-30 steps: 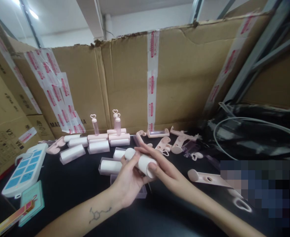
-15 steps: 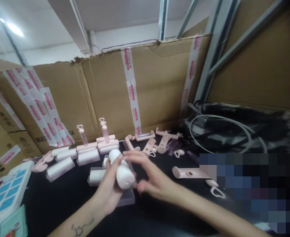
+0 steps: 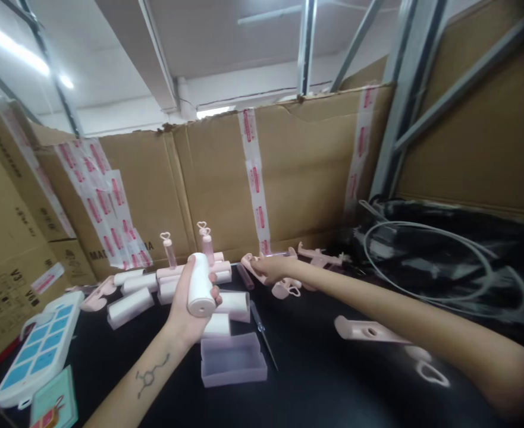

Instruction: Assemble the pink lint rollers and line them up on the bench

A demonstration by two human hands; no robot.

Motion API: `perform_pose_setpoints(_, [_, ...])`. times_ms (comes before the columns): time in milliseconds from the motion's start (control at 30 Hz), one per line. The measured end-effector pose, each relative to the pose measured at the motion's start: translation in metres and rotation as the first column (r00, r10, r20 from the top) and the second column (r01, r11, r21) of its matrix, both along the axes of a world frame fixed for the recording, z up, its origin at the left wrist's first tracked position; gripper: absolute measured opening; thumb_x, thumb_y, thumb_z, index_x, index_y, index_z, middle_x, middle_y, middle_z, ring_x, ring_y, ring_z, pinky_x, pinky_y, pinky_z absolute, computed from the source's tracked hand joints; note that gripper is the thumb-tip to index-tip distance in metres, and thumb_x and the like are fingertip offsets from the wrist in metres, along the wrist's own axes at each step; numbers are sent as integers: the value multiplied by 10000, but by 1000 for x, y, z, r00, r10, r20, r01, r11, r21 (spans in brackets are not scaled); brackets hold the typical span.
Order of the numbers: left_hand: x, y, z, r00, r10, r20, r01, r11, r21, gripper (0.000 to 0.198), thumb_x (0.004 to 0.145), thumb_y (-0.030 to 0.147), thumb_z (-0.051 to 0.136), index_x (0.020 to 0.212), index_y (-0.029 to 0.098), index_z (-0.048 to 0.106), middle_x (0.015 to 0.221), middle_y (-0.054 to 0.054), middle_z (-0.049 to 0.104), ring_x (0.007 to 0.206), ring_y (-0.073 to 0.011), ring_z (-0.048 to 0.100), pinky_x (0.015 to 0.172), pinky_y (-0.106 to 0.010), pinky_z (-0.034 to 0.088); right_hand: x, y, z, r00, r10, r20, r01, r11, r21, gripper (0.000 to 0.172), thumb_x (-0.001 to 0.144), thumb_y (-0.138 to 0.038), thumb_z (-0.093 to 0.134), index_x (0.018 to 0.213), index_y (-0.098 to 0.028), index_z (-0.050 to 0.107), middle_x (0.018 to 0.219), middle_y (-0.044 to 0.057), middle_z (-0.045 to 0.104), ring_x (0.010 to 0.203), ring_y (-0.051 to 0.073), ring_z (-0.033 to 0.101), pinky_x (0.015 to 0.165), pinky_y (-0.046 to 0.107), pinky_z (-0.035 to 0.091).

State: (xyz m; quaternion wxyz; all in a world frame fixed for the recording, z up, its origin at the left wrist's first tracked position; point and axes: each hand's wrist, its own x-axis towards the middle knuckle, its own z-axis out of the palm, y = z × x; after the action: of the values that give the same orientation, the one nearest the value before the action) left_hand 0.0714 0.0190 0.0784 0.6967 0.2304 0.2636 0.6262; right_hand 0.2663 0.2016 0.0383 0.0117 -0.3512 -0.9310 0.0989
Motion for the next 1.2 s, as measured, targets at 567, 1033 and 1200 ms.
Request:
perform_pose_setpoints(567, [4,15,-19,1000,-12,10,12,995,-95,305,839,380,541,933,96,601,786,-120,691,743,-240,679,671,-363,556,13,-95,71,678,166,-716,-417,889,-188,285,838,-389,561,1029,-198,469,978,39,559,889,156,547,765,302,462])
perform_pose_setpoints(1033, [31,2,-35,944,315,-100,-324,943,-83,325,802,310,633,1084,236,491,843,-19,659,674,-135,648,605,-212,508,-56,-112,-5,481,-257,-838,-143,920,-364,451,832,-448,550,1198,-205,445,1021,54,601,954,198,582,818,353,496])
perform_pose_setpoints(1200, [26,7,-33,924,371,-88,-373,928,-8,347,822,354,600,1091,237,415,831,-53,654,725,-187,667,636,-279,536,-40,-106,13,363,-170,-916,-47,979,-200,456,873,-388,494,1286,-242,367,1003,54,591,884,188,577,767,348,489])
